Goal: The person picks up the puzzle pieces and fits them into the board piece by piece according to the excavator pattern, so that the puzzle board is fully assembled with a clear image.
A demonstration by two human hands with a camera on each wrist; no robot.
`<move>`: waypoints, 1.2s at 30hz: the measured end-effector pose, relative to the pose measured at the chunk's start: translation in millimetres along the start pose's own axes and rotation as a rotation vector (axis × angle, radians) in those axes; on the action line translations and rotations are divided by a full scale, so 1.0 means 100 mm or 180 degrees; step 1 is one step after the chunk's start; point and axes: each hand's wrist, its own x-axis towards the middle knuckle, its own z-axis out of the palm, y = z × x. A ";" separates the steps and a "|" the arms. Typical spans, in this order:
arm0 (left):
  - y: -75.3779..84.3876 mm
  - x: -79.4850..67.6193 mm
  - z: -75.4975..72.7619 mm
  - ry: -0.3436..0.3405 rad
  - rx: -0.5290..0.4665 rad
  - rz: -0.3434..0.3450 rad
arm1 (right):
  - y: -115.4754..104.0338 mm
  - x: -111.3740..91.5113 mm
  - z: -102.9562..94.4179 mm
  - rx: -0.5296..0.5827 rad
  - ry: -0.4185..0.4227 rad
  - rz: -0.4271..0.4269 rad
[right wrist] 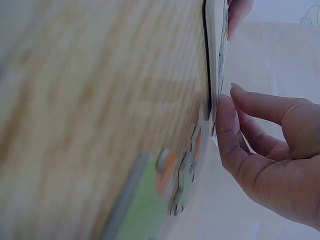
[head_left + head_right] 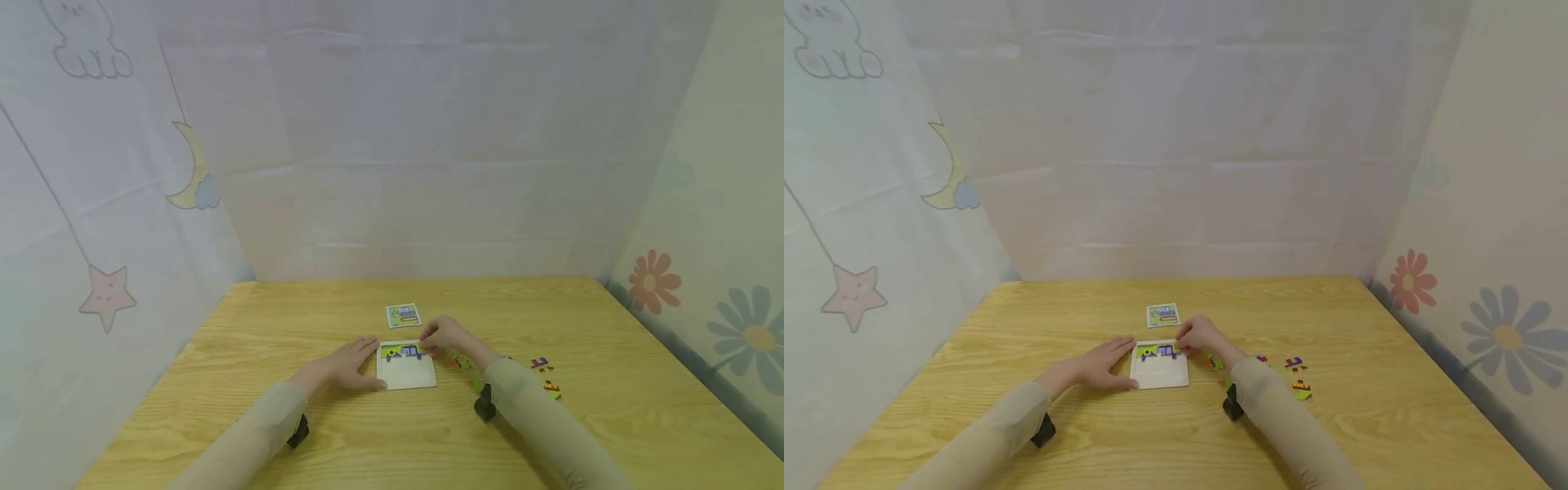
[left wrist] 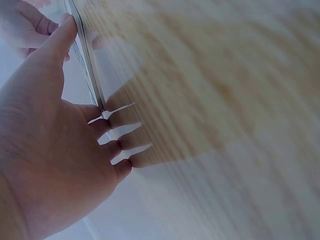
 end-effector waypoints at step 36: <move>0.00 -0.01 0.01 0.0020 0.0010 0.0014 | 0.12 -0.29 -0.36 -0.0011 -0.0153 -0.0677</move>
